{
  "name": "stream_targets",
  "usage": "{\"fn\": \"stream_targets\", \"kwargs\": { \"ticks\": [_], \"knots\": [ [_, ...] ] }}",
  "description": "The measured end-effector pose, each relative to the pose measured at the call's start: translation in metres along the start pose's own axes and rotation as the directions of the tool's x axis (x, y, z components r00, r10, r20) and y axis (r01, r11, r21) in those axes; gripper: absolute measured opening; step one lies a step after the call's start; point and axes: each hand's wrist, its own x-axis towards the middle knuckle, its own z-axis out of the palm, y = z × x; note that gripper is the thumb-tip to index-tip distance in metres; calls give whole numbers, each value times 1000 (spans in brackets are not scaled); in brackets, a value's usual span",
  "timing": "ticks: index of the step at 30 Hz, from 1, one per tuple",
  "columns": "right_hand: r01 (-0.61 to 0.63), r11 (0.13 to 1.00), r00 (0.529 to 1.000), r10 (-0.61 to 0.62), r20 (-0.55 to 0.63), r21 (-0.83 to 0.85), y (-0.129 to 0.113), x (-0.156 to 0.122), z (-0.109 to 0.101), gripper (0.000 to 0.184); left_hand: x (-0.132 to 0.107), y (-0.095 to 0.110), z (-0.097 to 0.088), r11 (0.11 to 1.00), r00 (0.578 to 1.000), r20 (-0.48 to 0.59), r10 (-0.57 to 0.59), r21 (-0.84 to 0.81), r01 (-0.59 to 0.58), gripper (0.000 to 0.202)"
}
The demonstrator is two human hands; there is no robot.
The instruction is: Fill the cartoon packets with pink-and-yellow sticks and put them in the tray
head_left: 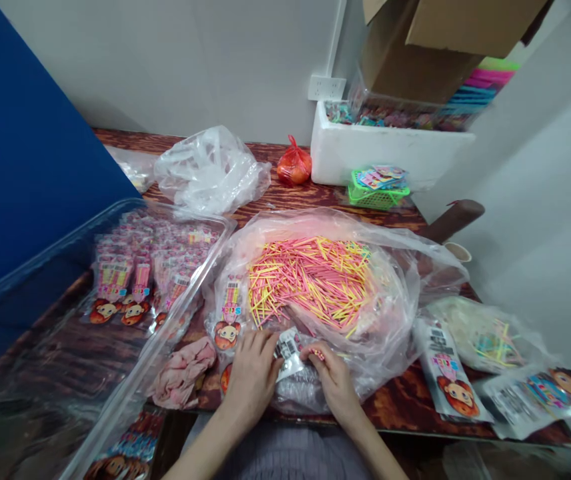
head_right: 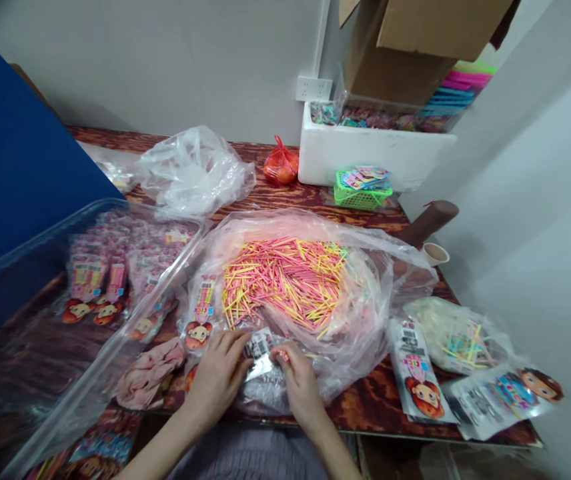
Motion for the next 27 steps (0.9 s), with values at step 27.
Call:
{"fn": "stream_targets", "kwargs": {
  "ticks": [27],
  "knots": [
    [-1,941,999,-16,-48,-338,-29,-21,-56,23,5,-19,10,987,975,-220,-18,-161,-18,14]
  ]
}}
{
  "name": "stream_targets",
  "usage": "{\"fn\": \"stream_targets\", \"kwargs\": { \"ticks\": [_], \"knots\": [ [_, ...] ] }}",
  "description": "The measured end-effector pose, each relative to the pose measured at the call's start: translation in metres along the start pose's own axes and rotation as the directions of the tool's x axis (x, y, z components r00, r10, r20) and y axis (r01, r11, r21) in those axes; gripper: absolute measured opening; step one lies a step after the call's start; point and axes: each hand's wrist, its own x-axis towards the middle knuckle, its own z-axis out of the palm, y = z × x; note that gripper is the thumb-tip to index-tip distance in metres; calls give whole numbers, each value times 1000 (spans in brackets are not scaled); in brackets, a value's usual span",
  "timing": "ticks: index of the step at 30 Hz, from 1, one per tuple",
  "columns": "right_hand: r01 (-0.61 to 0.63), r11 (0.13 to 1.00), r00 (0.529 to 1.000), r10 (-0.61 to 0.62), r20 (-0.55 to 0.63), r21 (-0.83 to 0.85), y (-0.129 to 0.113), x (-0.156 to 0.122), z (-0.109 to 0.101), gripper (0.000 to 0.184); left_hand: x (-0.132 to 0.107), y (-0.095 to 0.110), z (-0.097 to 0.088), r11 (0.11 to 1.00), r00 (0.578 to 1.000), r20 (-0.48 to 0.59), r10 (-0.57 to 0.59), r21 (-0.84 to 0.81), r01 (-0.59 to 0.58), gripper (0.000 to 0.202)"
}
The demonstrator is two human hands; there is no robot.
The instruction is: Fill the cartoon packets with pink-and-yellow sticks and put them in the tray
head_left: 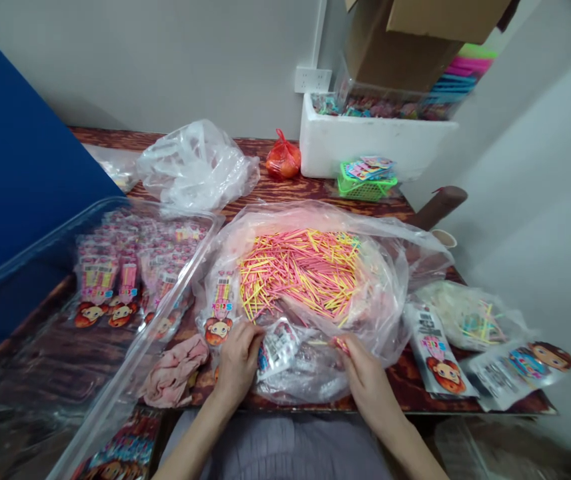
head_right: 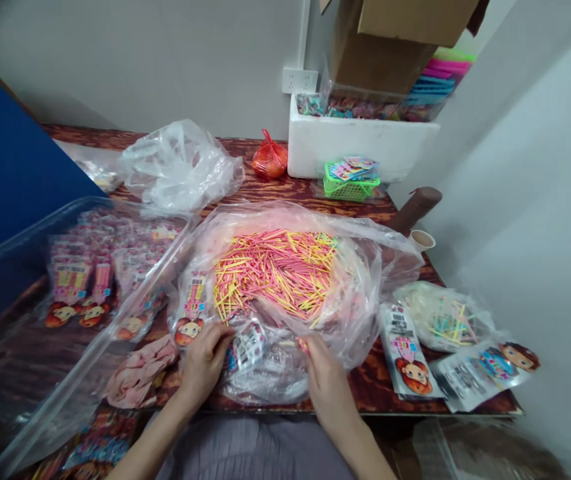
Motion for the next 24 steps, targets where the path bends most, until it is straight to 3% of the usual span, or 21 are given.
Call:
{"fn": "stream_targets", "kwargs": {
  "ticks": [4,8,11,15,18,21,24],
  "knots": [
    [-20,991,999,26,43,-133,4,12,8,24,-1,-2,0,1000,1000,-17,27,0,-27,15],
    [-109,984,973,135,187,-144,14,0,16,22,-2,0,1,999,1000,16,25,-24,-25,15],
    [-109,978,968,145,205,-179,16,-2,17,25,-2,2,1,999,999,39,5,-41,-4,15],
    [49,947,993,-11,121,-316,15,10,23,27,-3,2,1,997,998,5,-63,-54,63,8],
    [194,815,981,-155,118,-547,20,18,35,23,-4,-1,1,996,998,-9,-67,-58,66,12],
    [246,674,967,-215,134,-696,28,20,44,23,-5,-4,3,998,999,-30,-31,-61,29,13],
    [282,691,954,-276,117,-665,31,18,43,23,-5,-6,3,999,999,-54,-4,-54,1,14]
  ]
}}
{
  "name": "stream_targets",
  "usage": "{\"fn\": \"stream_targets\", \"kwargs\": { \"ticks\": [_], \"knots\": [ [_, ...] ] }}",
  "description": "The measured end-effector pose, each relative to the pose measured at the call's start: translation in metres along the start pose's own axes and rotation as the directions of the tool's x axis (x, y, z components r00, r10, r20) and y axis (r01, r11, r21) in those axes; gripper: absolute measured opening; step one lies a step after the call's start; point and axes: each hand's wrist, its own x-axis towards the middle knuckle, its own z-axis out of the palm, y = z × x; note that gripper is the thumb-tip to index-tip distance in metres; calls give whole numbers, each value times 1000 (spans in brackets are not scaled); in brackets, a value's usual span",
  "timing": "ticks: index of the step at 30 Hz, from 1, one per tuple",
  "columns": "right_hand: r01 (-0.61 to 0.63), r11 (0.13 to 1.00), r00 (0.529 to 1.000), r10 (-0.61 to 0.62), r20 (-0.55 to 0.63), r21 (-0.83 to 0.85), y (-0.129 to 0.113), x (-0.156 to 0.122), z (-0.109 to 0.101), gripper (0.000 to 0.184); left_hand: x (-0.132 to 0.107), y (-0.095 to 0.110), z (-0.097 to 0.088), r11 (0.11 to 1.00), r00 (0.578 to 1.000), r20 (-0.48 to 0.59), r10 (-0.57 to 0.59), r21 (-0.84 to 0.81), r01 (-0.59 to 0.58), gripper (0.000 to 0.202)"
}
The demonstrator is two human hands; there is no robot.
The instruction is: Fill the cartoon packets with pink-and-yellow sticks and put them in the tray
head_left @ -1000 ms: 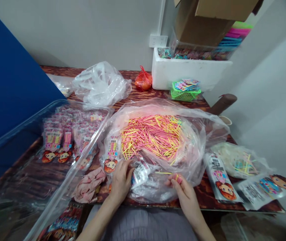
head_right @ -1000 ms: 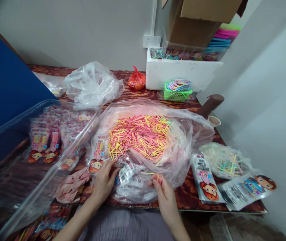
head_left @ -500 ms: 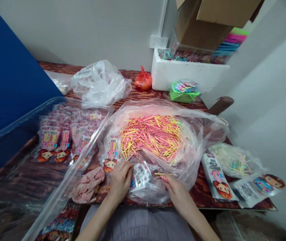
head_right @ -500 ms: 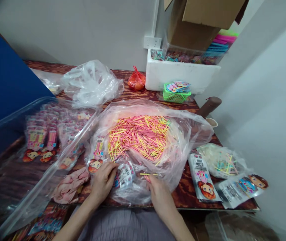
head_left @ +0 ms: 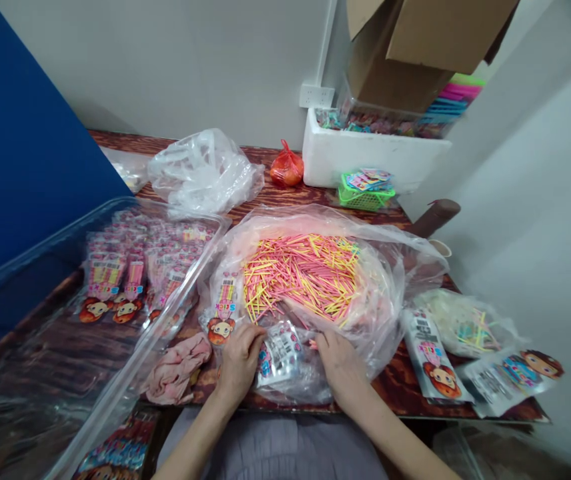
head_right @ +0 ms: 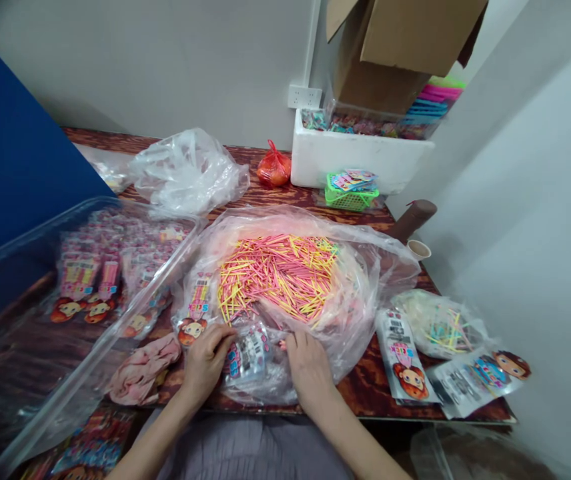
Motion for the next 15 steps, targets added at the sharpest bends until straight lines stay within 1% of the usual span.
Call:
{"fn": "stream_targets", "kwargs": {
  "ticks": [2,3,4,5,6,7,9,10,11,12,13,14,15],
  "knots": [
    [-14,987,998,22,-50,160,1,-1,-6,23,0,1,0,1000,1000,-7,6,5,-6,15],
    [-42,960,996,63,-68,277,1,-1,-10,23,0,1,-1,1000,1000,-7,6,5,-6,15],
    [-90,909,990,127,-66,408,1,0,-14,23,1,2,-1,1000,1000,-6,6,5,-6,16],
    [-153,827,978,205,-36,541,0,1,-19,24,1,2,-2,1000,1000,-5,7,5,-7,17],
    [-222,714,960,278,22,664,-2,3,-24,24,1,2,-2,1000,1000,-2,6,6,-6,17],
    [-286,573,936,337,97,768,-3,5,-28,25,1,3,-2,1000,1000,2,5,6,-5,17],
    [-376,231,880,393,268,897,-8,12,-35,24,1,3,-2,1000,1000,10,2,7,-2,16],
    [-401,58,853,387,349,914,-10,15,-38,24,1,3,-2,1000,1000,16,0,8,0,16],
    [-413,-92,829,372,416,906,-11,19,-40,27,1,3,-2,1000,1000,20,-2,8,2,16],
    [-420,-208,811,350,468,883,-13,21,-42,31,1,3,-2,1000,1000,23,-4,8,3,16],
    [-422,-284,800,329,501,861,-14,24,-44,36,0,3,-2,1000,1000,27,-6,8,5,16],
    [-421,-321,798,315,514,849,-15,25,-44,37,0,3,-2,1000,1000,29,-8,8,7,15],
    [-412,-326,800,317,509,851,-16,26,-44,36,0,3,-2,1000,1000,30,-7,8,7,16]
  ]
}}
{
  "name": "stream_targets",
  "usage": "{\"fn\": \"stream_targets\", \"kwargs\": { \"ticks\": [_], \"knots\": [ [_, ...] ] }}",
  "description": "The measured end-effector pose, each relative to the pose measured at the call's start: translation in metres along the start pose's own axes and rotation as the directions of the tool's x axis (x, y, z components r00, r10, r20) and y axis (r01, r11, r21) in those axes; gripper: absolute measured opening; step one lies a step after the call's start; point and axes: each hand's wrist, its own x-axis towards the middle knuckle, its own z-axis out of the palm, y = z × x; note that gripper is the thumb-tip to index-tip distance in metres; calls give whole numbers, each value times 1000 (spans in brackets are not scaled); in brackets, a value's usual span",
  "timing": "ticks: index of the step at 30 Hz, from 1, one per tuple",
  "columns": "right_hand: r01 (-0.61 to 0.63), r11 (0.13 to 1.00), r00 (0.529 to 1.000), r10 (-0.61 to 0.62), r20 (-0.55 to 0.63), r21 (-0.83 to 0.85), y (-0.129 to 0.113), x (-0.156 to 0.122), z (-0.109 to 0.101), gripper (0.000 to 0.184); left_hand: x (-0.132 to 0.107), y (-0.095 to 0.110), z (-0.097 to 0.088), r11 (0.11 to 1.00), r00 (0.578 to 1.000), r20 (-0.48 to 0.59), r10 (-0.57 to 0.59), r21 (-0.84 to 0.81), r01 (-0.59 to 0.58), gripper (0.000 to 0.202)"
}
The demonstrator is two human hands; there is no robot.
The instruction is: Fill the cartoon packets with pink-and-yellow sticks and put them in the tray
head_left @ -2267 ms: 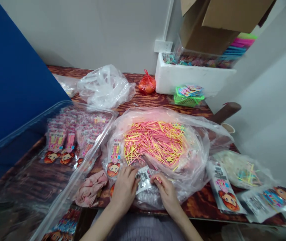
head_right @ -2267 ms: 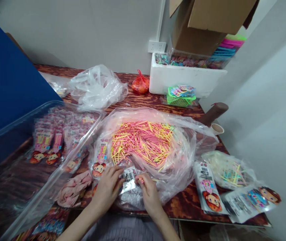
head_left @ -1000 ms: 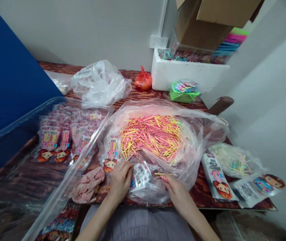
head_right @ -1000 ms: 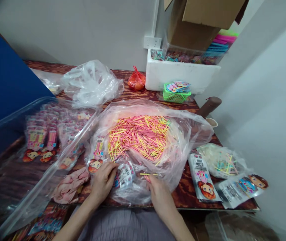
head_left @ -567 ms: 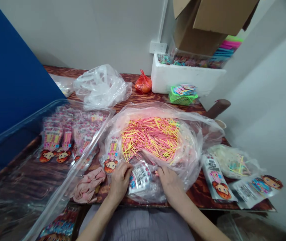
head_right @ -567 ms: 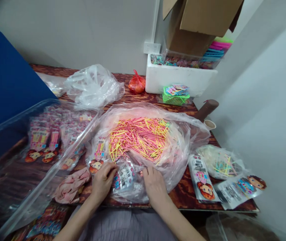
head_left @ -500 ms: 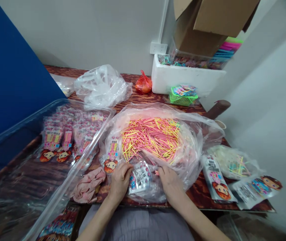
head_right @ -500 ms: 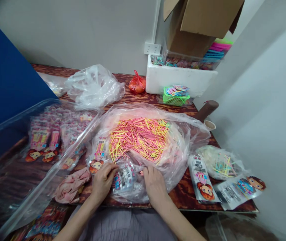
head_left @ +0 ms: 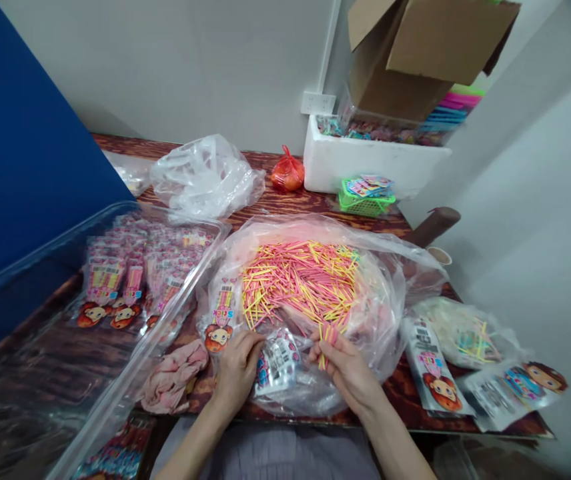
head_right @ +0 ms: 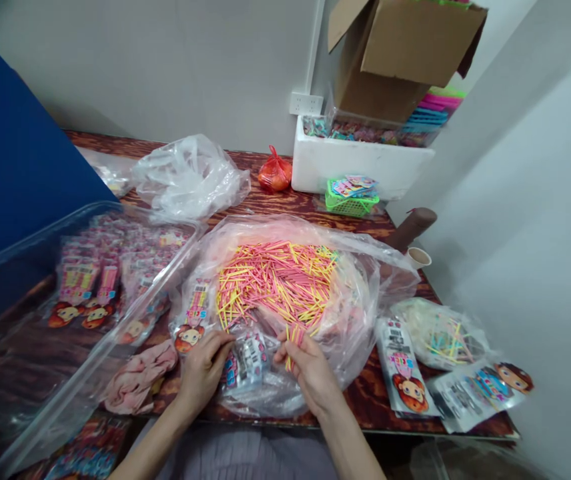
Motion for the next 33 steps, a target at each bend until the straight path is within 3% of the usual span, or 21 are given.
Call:
{"fn": "stream_targets", "kwargs": {
  "ticks": [4,7,11,24,33],
  "knots": [
    [160,981,987,-162,-12,-113,5,1,0,25,0,1,0,1000,1000,6,2,8,-2,16],
    [294,918,955,-289,59,-266,11,0,0,19,1,2,-1,1000,1000,10,4,17,-4,16],
    [385,827,923,-355,150,-411,13,-4,5,21,3,3,-1,1000,1000,4,9,25,-10,16],
    [418,782,907,-384,170,-462,10,-14,12,22,10,15,-14,993,999,11,52,108,-53,22],
    [447,759,894,-397,209,-473,11,-19,16,22,16,22,-31,995,996,-57,-74,-68,70,18]
  ]
}}
